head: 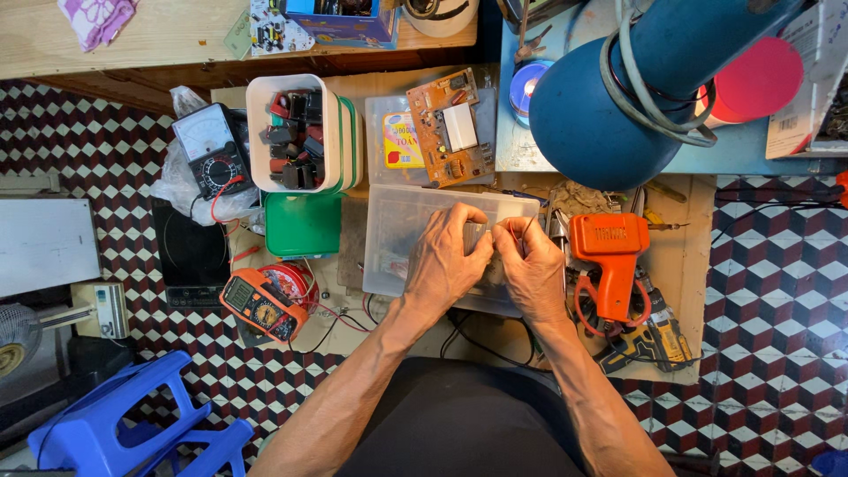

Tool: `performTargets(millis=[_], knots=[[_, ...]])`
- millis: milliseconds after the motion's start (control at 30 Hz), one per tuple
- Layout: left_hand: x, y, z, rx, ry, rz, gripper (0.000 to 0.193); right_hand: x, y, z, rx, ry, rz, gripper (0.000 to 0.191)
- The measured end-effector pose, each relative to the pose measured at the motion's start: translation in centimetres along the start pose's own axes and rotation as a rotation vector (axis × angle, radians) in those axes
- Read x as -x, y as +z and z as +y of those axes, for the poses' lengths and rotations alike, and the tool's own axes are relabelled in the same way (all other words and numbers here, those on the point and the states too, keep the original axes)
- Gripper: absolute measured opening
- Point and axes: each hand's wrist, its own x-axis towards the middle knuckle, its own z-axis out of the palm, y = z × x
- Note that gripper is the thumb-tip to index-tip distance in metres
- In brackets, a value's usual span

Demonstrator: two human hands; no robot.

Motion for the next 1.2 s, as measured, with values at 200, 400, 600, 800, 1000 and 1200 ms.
performTargets(millis=[200,400,600,800,1000,1200], knots=[[0.4,-0.7,-0.4,0.053,0.027,-0.033,0.032,0.0,-0.4,0.3,-0.296,0.126,-0.045,0.020],[0.6,-1.4,-0.9,0.109,0.082,-0.061,0.042,0.2,-0.6,1.0,-0.362,0.182,-0.062,0.024],[0.5,-1.6,-1.1,0.158,0.042,-0.100,0.037,0.6,-0.7,0.4,-0.281,0.180,-0.062,0.023],[0.5,-1.7,-1.0,0.148,0.021,-0.100,0.037,0.9,-0.8,-0.5,-0.259,0.139,-0.059,0.024],[0.5,-1.6,-1.1,0.154,0.016,-0.090,0.037,1.0,-0.7,-0.3,-0.156,-0.041,-0.052,0.024],[0.5,-1.4,-1.1,0.150,0.020,-0.079,0.035,1.3,-0.3,0.0,-0.148,-0.004,-0.032,0.026]])
